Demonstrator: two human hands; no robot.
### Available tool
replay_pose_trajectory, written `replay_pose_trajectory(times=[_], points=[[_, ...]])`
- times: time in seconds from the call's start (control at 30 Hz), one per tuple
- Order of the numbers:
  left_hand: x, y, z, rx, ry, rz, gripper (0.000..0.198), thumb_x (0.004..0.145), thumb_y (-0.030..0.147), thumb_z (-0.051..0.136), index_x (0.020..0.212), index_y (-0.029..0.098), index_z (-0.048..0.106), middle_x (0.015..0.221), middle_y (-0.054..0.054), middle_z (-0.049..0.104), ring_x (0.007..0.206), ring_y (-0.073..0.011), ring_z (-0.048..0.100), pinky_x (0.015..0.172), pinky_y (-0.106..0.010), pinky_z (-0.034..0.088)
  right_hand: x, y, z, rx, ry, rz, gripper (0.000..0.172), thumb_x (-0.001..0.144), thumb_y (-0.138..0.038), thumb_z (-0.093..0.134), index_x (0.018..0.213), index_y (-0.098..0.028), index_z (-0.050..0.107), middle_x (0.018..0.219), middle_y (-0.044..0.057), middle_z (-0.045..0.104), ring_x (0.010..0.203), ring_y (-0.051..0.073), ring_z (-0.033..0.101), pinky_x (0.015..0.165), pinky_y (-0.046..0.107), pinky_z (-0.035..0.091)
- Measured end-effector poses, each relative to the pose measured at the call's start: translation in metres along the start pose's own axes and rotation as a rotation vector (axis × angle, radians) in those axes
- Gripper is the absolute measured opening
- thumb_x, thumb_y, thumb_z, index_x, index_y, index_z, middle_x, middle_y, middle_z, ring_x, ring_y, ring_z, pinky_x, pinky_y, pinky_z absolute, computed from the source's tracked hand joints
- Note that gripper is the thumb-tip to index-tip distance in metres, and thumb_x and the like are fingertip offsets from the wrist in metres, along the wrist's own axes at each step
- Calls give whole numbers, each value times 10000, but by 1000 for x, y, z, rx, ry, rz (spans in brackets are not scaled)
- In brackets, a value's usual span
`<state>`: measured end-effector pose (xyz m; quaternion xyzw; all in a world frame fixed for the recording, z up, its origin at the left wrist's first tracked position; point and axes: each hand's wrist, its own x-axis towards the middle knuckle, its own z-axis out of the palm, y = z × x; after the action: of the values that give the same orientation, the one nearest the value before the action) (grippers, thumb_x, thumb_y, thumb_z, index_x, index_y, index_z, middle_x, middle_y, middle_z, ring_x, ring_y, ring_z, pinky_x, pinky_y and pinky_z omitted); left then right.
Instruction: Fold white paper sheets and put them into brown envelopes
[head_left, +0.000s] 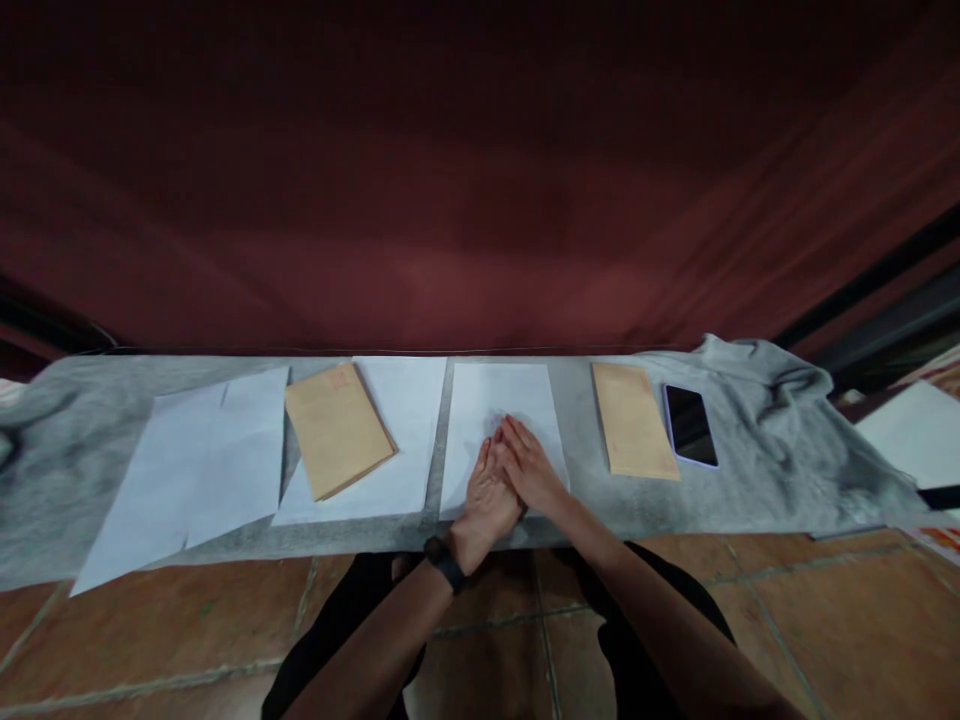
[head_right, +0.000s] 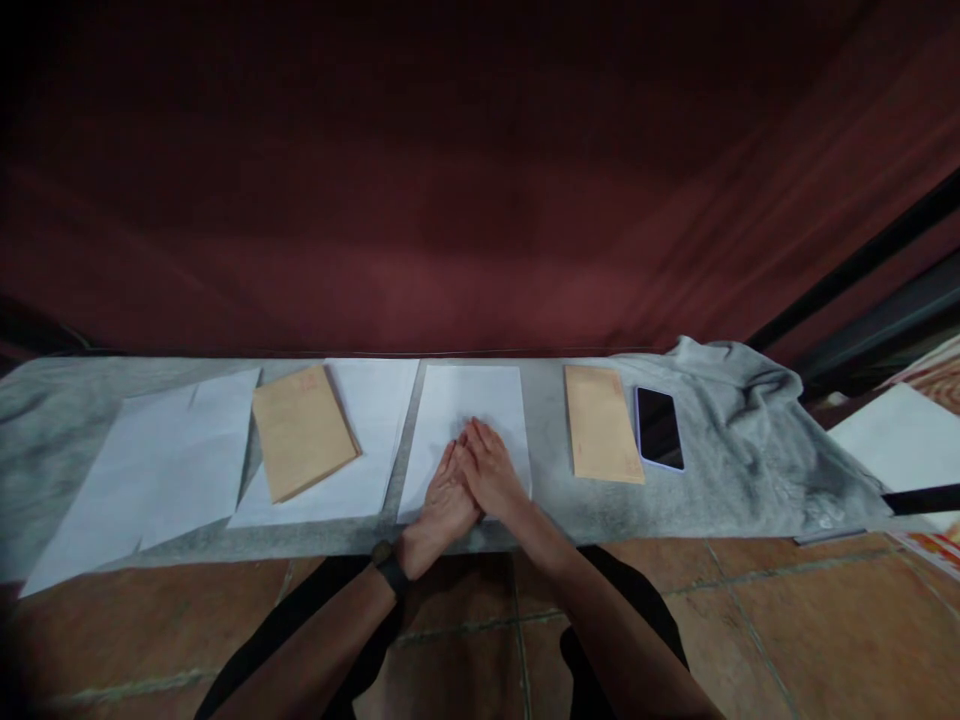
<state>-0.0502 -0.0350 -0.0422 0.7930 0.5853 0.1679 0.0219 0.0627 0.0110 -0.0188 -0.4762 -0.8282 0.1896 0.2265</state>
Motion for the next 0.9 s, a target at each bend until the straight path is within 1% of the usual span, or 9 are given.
replay_pose_trajectory(times=[0.07, 0.13, 0.23, 0.33, 0.5, 0.63, 0.77, 0.83, 0.9], points=[[1, -2, 4, 5, -25, -12, 662, 974, 215, 416, 1608, 91, 274, 1624, -192, 407, 1553, -268, 301, 1274, -522, 277, 0, -2, 11, -8, -52, 4, 620, 1095, -444, 179, 1575, -131, 415, 1637, 122, 414, 1545, 209, 319, 1269, 438, 287], [2, -7, 3, 21, -30, -75, 636, 983, 190, 370, 1601, 64, 285, 1636, -198, 381, 1558, -264, 284, 1276, -507, 281, -2, 1, 13, -47, -45, 38, 624, 1097, -445, 164, 1590, -135, 388, 1651, 118, 389, 1556, 209, 300, 1281, 456, 254], [1, -17, -8, 54, -22, -191, 601, 1015, 212, 317, 1586, 28, 309, 1656, -209, 326, 1568, -274, 245, 1282, -494, 270, -7, 11, 8, -150, -5, 48, 628, 1093, -457, 225, 1606, -116, 348, 1670, 139, 331, 1566, 248, 276, 1285, 496, 221], [-1, -26, -19, 79, -19, -263, 618, 1040, 306, 322, 1576, -2, 323, 1664, -228, 281, 1574, -298, 218, 1288, -496, 245, -14, 23, 1, -235, 37, 33, 658, 1080, -480, 312, 1614, -96, 322, 1675, 164, 297, 1563, 291, 279, 1277, 523, 220], [-8, -33, -24, 94, 36, -342, 663, 1047, 391, 332, 1577, -8, 321, 1648, -250, 306, 1570, -318, 238, 1274, -521, 259, -23, 37, -5, -288, 90, 68, 681, 1071, -484, 351, 1620, -85, 298, 1667, 187, 304, 1547, 336, 306, 1256, 562, 242], [-13, -35, -24, 101, 64, -367, 698, 1042, 448, 361, 1577, 0, 324, 1632, -262, 337, 1554, -331, 285, 1263, -529, 281, -29, 44, -8, -319, 108, 100, 707, 1064, -490, 378, 1613, -53, 294, 1662, 206, 316, 1541, 350, 313, 1257, 559, 236], [-17, -34, -29, 103, 67, -387, 691, 1043, 437, 370, 1575, -3, 325, 1629, -265, 346, 1551, -341, 289, 1264, -527, 284, -32, 46, -11, -311, 142, 130, 698, 1057, -465, 404, 1607, -48, 306, 1652, 224, 327, 1535, 372, 318, 1249, 603, 237], [-17, -29, -31, 101, 81, -354, 665, 1046, 404, 359, 1592, 28, 301, 1644, -240, 336, 1563, -327, 259, 1270, -530, 273, -31, 43, -13, -298, 153, 151, 682, 1060, -442, 393, 1605, -40, 312, 1650, 232, 322, 1540, 385, 303, 1246, 632, 227], [-14, -20, -30, 83, 81, -278, 640, 1044, 346, 346, 1607, 51, 270, 1666, -212, 307, 1577, -303, 218, 1281, -520, 259, -28, 33, -14, -264, 130, 148, 657, 1070, -417, 348, 1603, -34, 314, 1660, 222, 305, 1556, 366, 273, 1260, 612, 221]])
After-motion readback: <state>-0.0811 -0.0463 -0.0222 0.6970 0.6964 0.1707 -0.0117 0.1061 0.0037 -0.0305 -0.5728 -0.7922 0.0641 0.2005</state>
